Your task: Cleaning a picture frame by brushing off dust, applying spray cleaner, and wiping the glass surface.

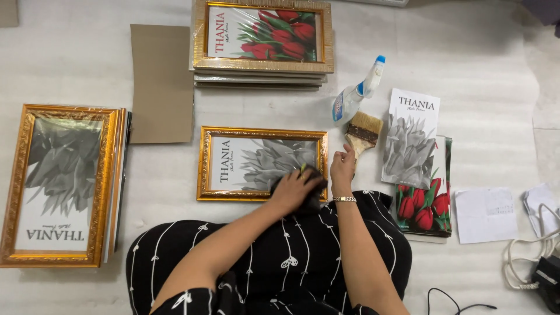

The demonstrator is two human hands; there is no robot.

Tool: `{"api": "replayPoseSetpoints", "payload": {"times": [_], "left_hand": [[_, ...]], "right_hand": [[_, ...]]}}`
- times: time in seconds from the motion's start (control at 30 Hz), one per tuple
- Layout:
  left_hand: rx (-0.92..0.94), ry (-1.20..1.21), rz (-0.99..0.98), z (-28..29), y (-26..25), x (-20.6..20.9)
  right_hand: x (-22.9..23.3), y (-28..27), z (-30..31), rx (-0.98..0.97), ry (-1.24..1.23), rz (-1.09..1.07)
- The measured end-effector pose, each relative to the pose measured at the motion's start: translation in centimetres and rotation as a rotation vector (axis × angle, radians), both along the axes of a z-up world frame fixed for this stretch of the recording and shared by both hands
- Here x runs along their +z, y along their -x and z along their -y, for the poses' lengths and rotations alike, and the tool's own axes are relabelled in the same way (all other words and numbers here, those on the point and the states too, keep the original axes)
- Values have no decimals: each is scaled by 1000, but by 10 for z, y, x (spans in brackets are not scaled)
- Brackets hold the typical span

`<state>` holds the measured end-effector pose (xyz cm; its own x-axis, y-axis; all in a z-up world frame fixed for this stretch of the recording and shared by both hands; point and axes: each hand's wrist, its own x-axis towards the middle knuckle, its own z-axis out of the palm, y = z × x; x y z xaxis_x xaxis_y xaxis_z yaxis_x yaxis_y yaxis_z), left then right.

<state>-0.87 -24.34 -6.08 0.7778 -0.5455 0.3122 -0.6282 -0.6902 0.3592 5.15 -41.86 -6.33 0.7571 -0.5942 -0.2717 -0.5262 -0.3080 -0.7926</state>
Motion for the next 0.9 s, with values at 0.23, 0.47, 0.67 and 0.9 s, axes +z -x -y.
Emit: {"api": "replayPoseSetpoints", "payload": {"times": [0.23,0.47,0.67,0.9], "left_hand": [[119,-115,410,-10,-102,-46],[240,-196,123,-34,-49,-42],[117,-186,107,-75,16,-8],[173,-247,374,-94,-77,-37]], "right_hand": [[7,2,-1,70,-9,-40],[-3,5,-3,170,-63,-56],[29,11,-20,363,-30,-125],[-18,4,-4,554,108,-110]]}}
